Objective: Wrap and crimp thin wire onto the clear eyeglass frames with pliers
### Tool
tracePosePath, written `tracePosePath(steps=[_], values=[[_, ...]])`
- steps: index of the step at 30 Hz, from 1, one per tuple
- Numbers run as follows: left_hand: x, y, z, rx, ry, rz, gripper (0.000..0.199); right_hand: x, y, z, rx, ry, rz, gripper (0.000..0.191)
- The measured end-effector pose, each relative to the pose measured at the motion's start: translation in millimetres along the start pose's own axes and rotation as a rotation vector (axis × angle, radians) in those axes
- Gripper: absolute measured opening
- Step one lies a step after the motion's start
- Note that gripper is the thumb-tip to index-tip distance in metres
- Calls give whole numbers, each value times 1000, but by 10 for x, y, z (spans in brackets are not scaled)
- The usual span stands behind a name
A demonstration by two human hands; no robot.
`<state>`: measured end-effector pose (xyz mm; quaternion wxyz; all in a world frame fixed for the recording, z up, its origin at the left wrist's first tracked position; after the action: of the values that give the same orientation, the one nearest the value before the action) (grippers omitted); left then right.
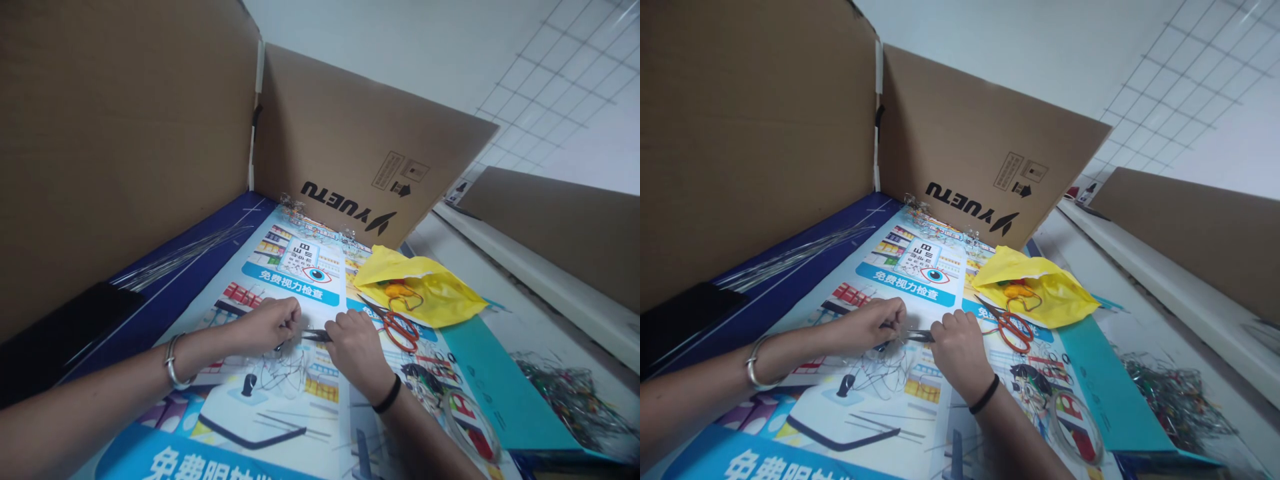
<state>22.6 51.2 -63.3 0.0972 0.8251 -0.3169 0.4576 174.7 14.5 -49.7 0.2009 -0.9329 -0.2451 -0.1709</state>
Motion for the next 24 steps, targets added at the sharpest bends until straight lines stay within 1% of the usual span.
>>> tracePosePath(steps=[6,10,15,17,20,24], values=[[-1,12,5,-3,7,31,17,-52,9,11,-13,-47,-12,3],[-39,9,18,-7,37,2,17,-103,25,11,-12,-69,-18,4],[-67,10,34,-5,55,-1,17,-154,21,13,0,-83,-3,7],[-73,13,40,-18,90,-7,18,-163,12,30,-32,-94,21,8],[-78,14,37,-27,121,-15,20,-164,0,55,-126,-104,69,10],[-84,-2,26,-7,111,-8,23,-160,-14,28,-234,-90,107,12]])
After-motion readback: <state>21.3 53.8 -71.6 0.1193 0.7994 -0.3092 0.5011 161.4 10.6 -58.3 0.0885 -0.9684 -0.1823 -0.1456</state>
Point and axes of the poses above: each hand's wrist, its own y-axis away from the middle knuckle, its own z-axis out of the palm, x = y × z, the point moved 5 cm from there along -y, towards the middle knuckle, and after that the axes turned 9 degrees about y, right-handed, at the moved point
